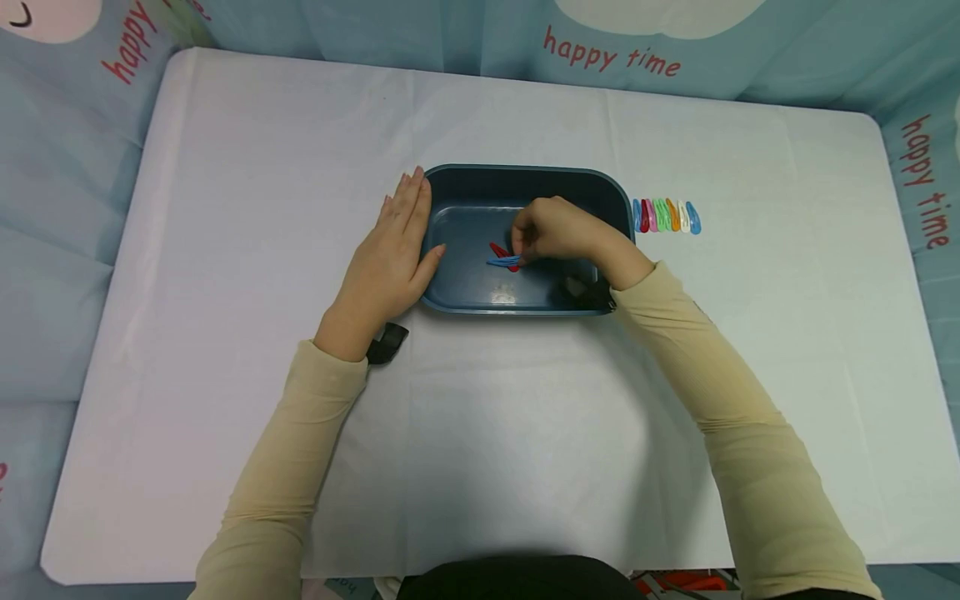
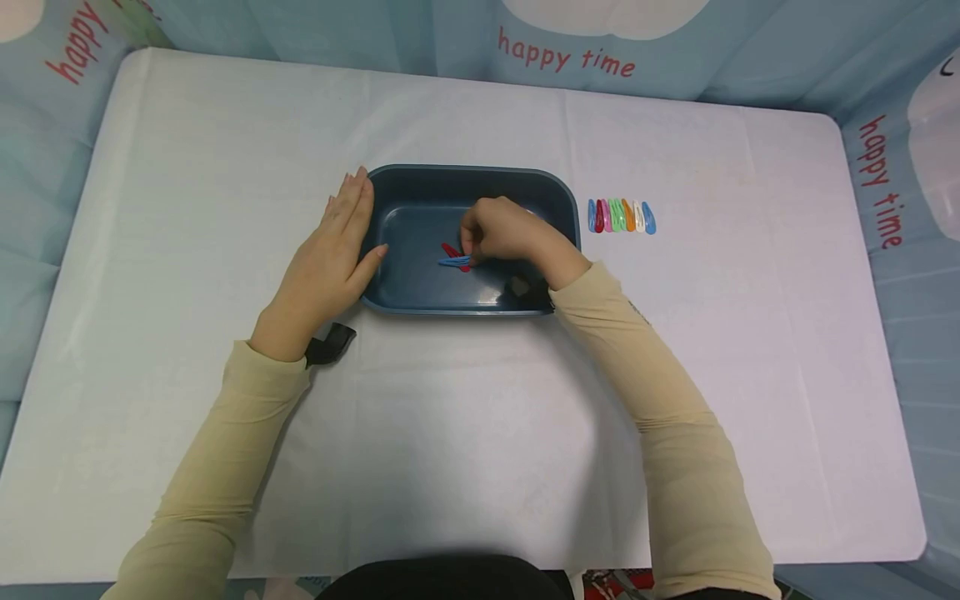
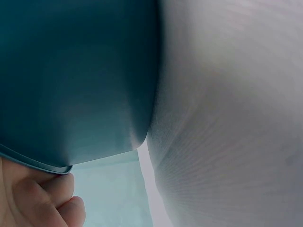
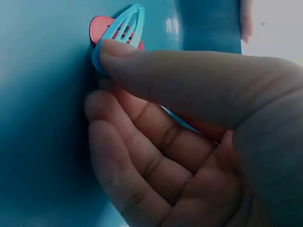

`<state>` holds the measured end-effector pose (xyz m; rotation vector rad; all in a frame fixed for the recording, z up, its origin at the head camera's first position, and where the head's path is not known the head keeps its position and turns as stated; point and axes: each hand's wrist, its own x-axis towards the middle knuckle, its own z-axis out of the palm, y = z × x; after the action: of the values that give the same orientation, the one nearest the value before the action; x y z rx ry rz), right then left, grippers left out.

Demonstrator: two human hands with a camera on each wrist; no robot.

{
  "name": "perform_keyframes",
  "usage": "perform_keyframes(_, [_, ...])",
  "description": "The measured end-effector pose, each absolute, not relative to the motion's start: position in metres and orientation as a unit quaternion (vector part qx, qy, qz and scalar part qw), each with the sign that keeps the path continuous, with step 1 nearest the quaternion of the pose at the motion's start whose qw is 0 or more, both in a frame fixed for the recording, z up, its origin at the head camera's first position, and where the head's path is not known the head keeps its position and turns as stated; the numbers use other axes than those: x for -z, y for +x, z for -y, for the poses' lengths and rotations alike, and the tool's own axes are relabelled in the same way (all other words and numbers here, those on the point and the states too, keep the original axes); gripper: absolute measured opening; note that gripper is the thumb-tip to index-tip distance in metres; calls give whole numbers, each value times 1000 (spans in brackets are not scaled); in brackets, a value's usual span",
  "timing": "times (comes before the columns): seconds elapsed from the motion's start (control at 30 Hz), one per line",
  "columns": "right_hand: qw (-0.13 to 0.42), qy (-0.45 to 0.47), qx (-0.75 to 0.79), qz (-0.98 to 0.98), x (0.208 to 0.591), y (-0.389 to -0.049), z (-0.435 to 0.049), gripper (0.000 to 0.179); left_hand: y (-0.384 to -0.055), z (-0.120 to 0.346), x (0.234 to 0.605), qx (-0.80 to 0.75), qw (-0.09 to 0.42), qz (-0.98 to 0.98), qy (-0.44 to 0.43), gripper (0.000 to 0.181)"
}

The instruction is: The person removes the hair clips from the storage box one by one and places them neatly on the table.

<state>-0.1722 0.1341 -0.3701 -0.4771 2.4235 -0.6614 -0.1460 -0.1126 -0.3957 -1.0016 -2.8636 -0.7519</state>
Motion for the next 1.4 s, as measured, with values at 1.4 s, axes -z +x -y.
perform_keyframes(1.4, [212,-167,380,-885,361,-163,-154,5,-147,113,396,243,18,914,-325,69])
